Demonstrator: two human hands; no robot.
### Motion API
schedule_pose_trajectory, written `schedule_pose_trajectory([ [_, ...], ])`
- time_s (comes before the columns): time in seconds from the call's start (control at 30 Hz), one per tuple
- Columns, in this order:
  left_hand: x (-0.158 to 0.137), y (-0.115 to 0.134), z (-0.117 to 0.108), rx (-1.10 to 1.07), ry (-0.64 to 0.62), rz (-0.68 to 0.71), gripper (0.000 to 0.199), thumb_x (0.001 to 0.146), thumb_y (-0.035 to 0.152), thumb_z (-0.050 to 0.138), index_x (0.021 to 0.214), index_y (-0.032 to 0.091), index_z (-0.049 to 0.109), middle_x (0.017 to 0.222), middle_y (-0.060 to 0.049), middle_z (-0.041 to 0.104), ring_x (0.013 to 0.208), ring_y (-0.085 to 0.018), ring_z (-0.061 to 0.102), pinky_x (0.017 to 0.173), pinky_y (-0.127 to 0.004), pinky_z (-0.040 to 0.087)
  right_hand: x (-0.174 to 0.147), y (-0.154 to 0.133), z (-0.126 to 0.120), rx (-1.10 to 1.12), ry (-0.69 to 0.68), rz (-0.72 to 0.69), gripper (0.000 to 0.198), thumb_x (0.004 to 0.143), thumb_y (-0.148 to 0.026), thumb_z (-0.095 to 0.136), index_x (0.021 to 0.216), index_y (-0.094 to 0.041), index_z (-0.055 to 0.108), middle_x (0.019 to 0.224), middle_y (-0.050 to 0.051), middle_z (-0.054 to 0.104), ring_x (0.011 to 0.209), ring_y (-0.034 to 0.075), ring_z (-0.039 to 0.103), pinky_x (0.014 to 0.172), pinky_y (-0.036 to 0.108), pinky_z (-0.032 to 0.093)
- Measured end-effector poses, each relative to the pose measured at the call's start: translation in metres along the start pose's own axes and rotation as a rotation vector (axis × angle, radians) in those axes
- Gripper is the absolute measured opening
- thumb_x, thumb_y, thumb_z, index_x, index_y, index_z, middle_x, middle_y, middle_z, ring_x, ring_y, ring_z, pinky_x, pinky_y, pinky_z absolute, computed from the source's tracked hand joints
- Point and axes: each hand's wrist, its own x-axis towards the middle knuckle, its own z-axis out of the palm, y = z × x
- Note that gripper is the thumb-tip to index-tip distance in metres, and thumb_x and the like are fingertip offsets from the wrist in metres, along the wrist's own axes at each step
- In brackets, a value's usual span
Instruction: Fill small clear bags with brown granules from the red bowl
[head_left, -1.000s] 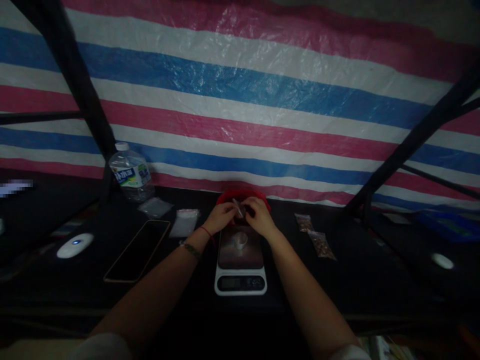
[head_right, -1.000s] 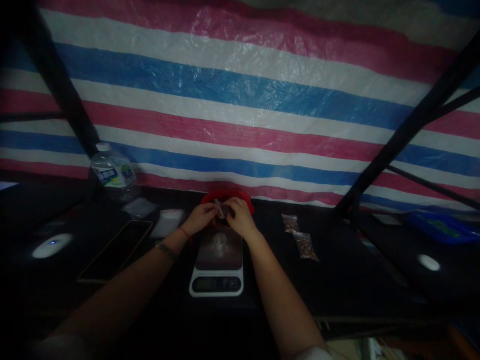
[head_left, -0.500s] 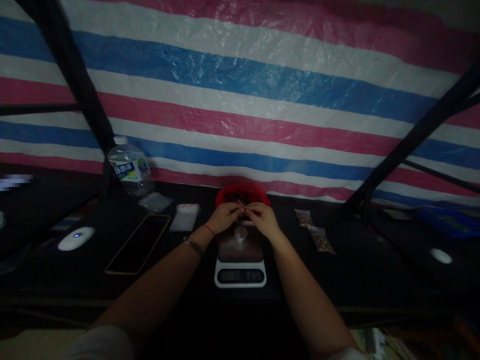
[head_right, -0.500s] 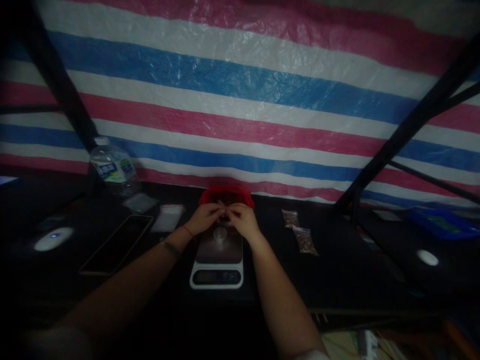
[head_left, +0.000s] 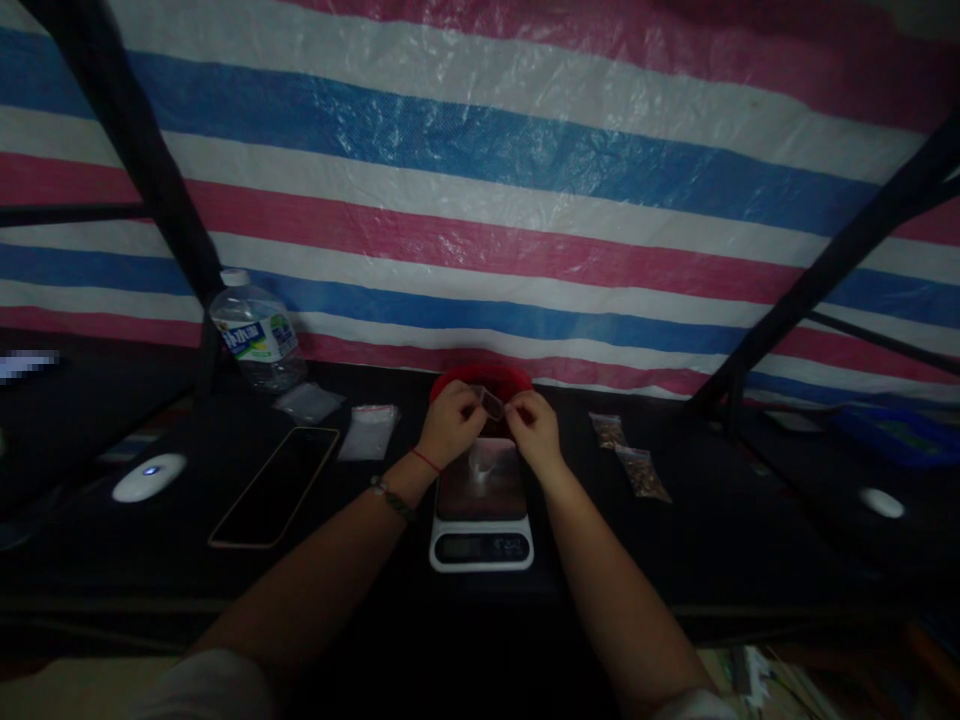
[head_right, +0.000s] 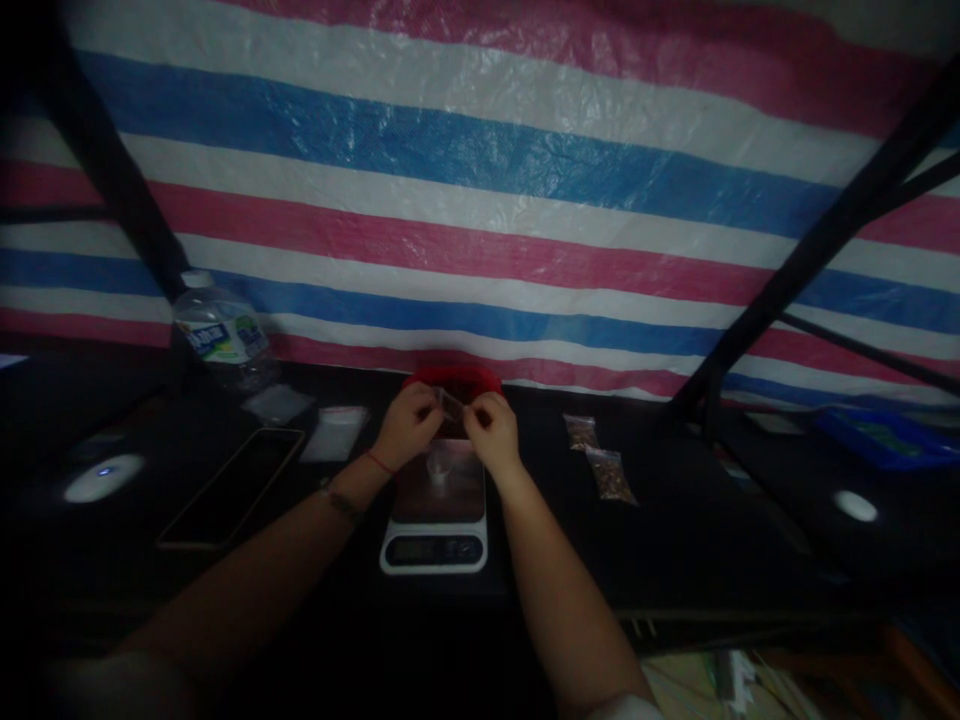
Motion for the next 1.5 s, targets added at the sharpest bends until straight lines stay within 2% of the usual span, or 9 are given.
schedule_pose_trajectory([
  [0.13,0.005,0.001,-0.009,-0.062,0.031,0.005,0.018,0.075,0.014,0.048,0.057,0.017,0.050,0.075,-0.003,0.056,0.077,-0.015,0.054,0.072,-0.027,0.043,0.000,0.010,0.004,0.358,-0.032,0.269,0.029,0.080,-0.035,0.053,0.103,-0.021,0.061,0.113,0.007,0.062,0.102,0.020,0.057,0.083,0.034,0.048],
  [0.23,0.006,0.002,-0.014,-0.097,0.001,0.001,0.017,0.076,0.015,0.048,0.059,0.017,0.050,0.072,-0.003,0.057,0.075,-0.015,0.054,0.071,-0.027,0.043,-0.001,0.013,0.008,0.622,-0.132,0.532,0.045,0.077,-0.034,0.058,0.121,-0.026,0.053,0.122,0.006,0.059,0.100,0.019,0.061,0.077,0.032,0.051],
  [0.43,0.007,-0.003,-0.016,-0.126,-0.007,0.052,0.016,0.074,0.017,0.050,0.058,0.017,0.051,0.067,0.000,0.056,0.064,-0.012,0.052,0.060,-0.023,0.042,-0.002,0.008,0.004,1.016,-0.181,0.723,0.038,0.072,-0.027,0.070,0.108,-0.023,0.062,0.093,0.002,0.069,0.071,0.013,0.064,0.060,0.023,0.052],
  [0.63,0.009,-0.026,-0.020,0.047,0.188,-0.001,0.016,0.080,0.025,0.055,0.069,0.017,0.064,0.080,-0.004,0.066,0.079,-0.015,0.060,0.078,-0.028,0.048,0.000,0.009,0.001,1.145,-0.152,0.702,0.026,0.067,-0.018,0.075,0.091,-0.021,0.064,0.088,0.000,0.069,0.072,0.012,0.065,0.059,0.020,0.053],
  [0.77,0.007,-0.050,-0.019,0.189,0.245,0.003,0.024,0.085,0.031,0.051,0.080,0.016,0.069,0.101,-0.009,0.065,0.097,-0.019,0.059,0.092,-0.035,0.047,0.003,0.015,0.000,1.130,0.009,0.701,0.028,0.068,-0.021,0.074,0.093,-0.025,0.061,0.089,-0.002,0.069,0.076,0.013,0.066,0.061,0.023,0.055],
  [0.9,0.003,-0.067,-0.013,0.224,0.162,-0.073,0.028,0.085,0.034,0.049,0.086,0.017,0.071,0.117,-0.010,0.062,0.108,-0.021,0.057,0.100,-0.036,0.043,0.004,0.019,0.000,1.071,0.112,0.656,0.032,0.066,-0.024,0.075,0.094,-0.025,0.059,0.092,-0.003,0.067,0.079,0.013,0.066,0.063,0.024,0.056],
  [1.1,-0.002,-0.068,-0.006,0.227,-0.006,-0.199,0.035,0.085,0.032,0.048,0.108,0.013,0.066,0.119,-0.011,0.062,0.113,-0.022,0.056,0.105,-0.036,0.041,0.007,0.021,0.014,0.812,0.290,0.488,0.028,0.066,-0.028,0.072,0.089,-0.022,0.057,0.089,-0.001,0.064,0.077,0.013,0.064,0.064,0.027,0.057],
  [1.27,-0.003,-0.068,-0.003,0.177,-0.007,-0.188,0.047,0.074,0.015,0.048,0.119,0.013,0.059,0.125,-0.009,0.059,0.120,-0.021,0.051,0.110,-0.036,0.036,0.016,0.023,0.027,0.468,0.086,0.354,0.026,0.070,-0.033,0.066,0.092,-0.019,0.062,0.082,0.002,0.065,0.069,0.016,0.062,0.060,0.029,0.055],
  [1.5,-0.001,-0.071,-0.001,0.154,0.044,-0.149,0.058,0.067,0.010,0.047,0.124,0.013,0.055,0.126,-0.010,0.058,0.120,-0.022,0.051,0.110,-0.037,0.036,0.017,0.020,0.033,0.141,0.024,0.218,0.022,0.075,-0.031,0.057,0.090,-0.018,0.067,0.083,0.004,0.068,0.076,0.019,0.064,0.072,0.032,0.052],
])
